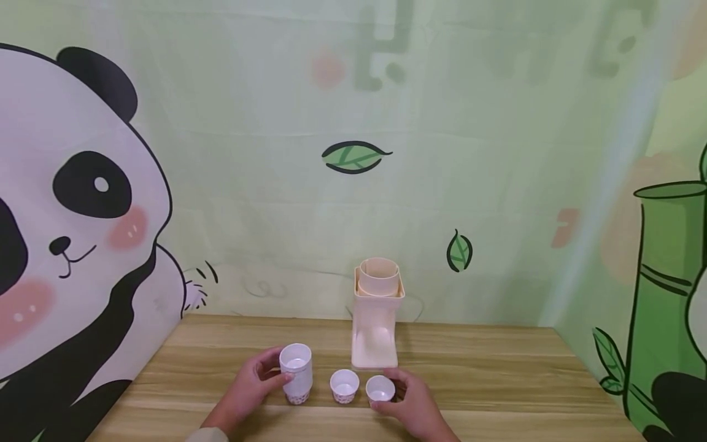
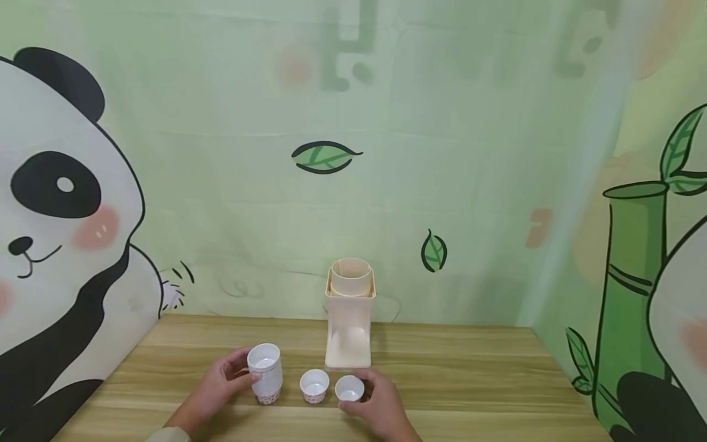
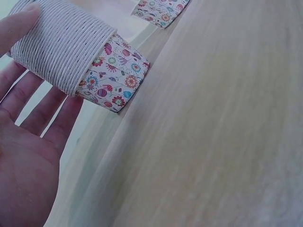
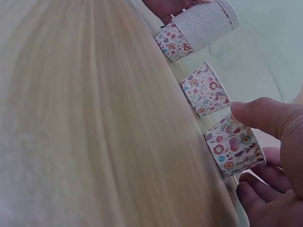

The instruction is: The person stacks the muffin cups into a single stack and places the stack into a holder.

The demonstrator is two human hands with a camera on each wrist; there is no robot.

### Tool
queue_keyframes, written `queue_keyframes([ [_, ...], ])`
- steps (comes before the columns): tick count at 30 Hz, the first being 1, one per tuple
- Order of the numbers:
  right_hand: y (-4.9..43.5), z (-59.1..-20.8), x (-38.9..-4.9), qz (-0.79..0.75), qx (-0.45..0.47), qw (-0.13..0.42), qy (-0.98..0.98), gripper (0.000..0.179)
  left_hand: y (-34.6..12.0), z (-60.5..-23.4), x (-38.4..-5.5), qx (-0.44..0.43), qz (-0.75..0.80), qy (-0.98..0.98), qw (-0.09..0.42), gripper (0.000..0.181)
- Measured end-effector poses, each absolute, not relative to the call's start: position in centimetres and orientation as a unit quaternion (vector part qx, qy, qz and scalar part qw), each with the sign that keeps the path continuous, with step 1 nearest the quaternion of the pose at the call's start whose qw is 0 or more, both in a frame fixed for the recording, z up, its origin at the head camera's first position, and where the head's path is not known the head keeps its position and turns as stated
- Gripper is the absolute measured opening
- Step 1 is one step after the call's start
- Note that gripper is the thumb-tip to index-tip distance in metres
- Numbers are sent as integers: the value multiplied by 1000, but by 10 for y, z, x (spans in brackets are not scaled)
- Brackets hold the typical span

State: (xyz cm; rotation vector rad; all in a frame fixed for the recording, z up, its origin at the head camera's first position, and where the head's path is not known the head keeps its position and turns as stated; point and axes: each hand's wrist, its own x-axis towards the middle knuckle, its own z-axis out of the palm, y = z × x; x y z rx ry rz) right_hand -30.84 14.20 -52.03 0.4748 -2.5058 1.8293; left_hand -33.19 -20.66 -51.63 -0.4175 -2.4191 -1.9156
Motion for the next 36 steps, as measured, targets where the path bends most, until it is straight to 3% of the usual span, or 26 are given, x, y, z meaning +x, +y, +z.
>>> queue_keyframes([
  [19,145,-517,-309,577,126,-2,-807,61,-211,-515,-333,-179,-627,-758,-5,59],
  [36,123,-483,-317,629,145,31,-763,62,-209,-516,-332,-188,-626,-757,6,55],
])
